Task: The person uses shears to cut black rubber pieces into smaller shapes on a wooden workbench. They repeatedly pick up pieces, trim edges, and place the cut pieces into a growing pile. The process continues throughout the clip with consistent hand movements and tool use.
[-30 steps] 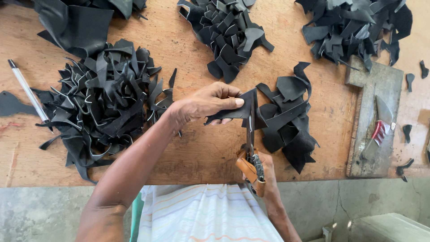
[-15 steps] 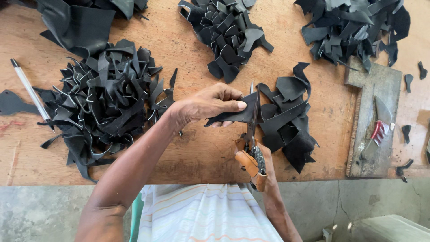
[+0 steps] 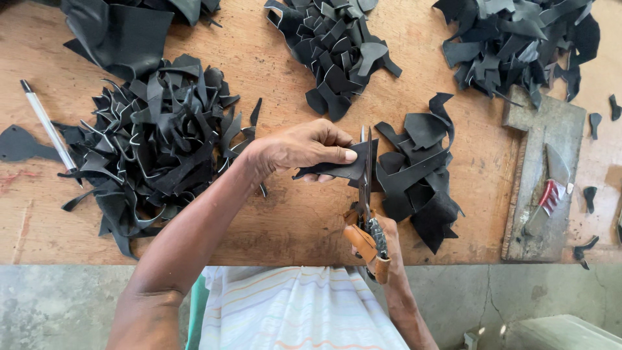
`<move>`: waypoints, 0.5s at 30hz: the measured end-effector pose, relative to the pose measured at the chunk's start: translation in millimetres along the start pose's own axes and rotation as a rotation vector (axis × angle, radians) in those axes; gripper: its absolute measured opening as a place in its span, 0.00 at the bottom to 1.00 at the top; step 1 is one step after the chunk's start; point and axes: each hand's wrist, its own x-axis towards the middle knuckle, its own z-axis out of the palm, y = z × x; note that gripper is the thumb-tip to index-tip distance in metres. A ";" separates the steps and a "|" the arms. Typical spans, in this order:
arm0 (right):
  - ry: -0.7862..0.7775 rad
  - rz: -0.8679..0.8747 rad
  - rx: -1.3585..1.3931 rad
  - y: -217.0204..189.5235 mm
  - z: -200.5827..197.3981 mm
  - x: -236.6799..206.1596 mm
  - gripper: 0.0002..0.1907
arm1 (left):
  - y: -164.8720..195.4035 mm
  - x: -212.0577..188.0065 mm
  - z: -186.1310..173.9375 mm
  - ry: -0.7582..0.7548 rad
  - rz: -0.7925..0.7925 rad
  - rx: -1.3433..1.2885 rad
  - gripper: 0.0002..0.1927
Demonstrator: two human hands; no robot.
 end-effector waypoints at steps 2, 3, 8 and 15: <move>-0.015 0.001 0.058 3.5 -3.4 -1.1 0.14 | 0.3 -0.2 -1.0 -0.018 0.006 0.020 0.13; -0.017 0.006 0.061 5.2 -4.5 -1.4 0.13 | 0.3 -0.1 -1.6 -0.026 0.007 0.026 0.14; 0.016 0.044 0.033 7.8 -5.8 -3.0 0.13 | -0.7 -1.4 -4.5 -0.040 -0.007 0.040 0.14; -0.016 -0.058 -0.320 -4.8 -2.0 -11.4 0.07 | 0.4 -0.3 -5.9 -0.107 -0.011 0.049 0.15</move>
